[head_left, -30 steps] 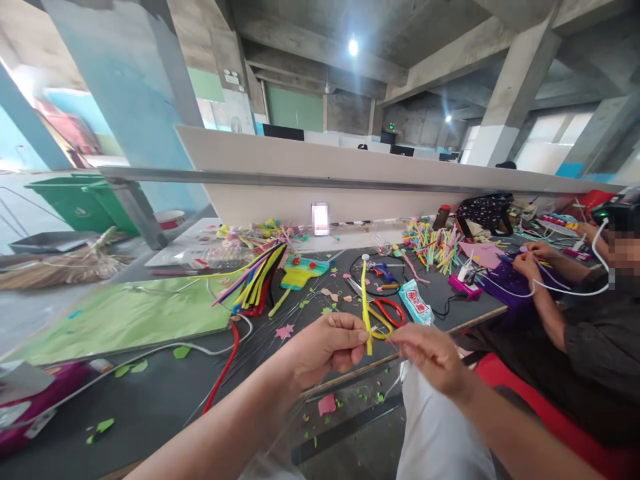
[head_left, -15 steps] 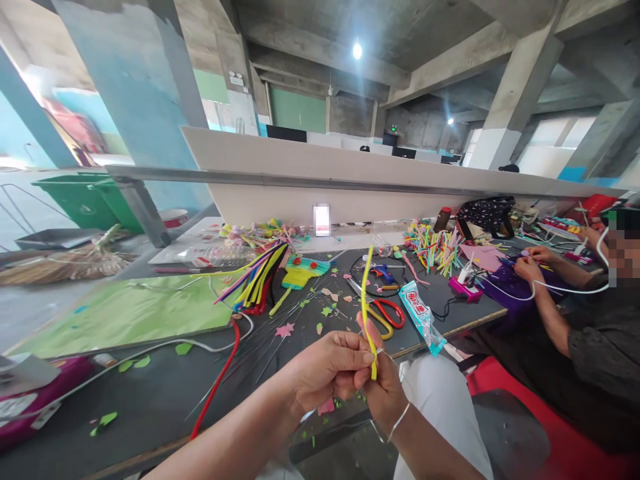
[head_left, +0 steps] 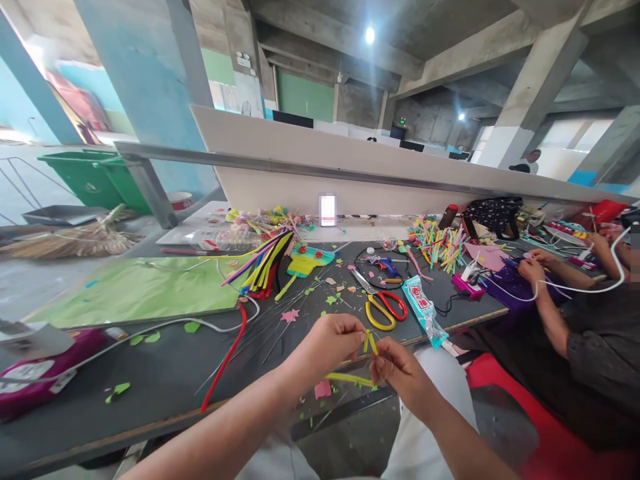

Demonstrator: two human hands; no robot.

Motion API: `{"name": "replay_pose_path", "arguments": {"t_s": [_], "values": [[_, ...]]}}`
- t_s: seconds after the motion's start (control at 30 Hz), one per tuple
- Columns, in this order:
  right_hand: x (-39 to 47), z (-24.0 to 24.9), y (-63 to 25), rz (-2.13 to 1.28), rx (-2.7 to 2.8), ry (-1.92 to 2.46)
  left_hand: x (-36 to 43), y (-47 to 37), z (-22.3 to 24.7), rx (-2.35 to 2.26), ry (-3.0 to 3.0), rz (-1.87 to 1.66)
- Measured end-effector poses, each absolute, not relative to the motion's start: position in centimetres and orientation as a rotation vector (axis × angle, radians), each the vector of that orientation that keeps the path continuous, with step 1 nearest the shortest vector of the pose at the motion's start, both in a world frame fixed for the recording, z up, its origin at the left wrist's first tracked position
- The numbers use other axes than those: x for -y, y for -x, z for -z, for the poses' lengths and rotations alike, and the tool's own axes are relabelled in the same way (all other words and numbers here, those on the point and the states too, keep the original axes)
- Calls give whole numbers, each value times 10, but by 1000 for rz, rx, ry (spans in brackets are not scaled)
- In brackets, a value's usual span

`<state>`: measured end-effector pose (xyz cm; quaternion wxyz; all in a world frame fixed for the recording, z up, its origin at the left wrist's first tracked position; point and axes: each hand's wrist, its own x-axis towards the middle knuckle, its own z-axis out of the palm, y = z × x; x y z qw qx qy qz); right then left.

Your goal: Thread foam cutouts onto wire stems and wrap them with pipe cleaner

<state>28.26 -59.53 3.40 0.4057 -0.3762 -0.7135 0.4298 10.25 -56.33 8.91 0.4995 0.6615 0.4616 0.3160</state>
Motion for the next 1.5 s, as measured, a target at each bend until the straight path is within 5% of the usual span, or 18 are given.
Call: {"name": "replay_pose_path", "arguments": {"t_s": [0.2, 0.4, 0.67, 1.13, 1.27, 1.5], "values": [[602, -45, -286, -927, 2073, 950, 574, -106, -73, -1229, -2113, -834], [596, -52, -300, -1324, 1934, 1208, 574, -99, -77, -1289, -2190, -859], [594, -79, -276, 133, 2062, 1143, 572, -105, -81, -1385, -2149, -979], [570, -82, -260, 464, 2605, 1220, 559, -106, -57, -1483, -2244, -867], [556, -96, -267, 67, 2704, 1234, 569, -106, -61, -1395, -2306, -713], [514, -90, -284, -1842, 2389, 1229, 594, -107, -61, -1081, -2501, -680]]}}
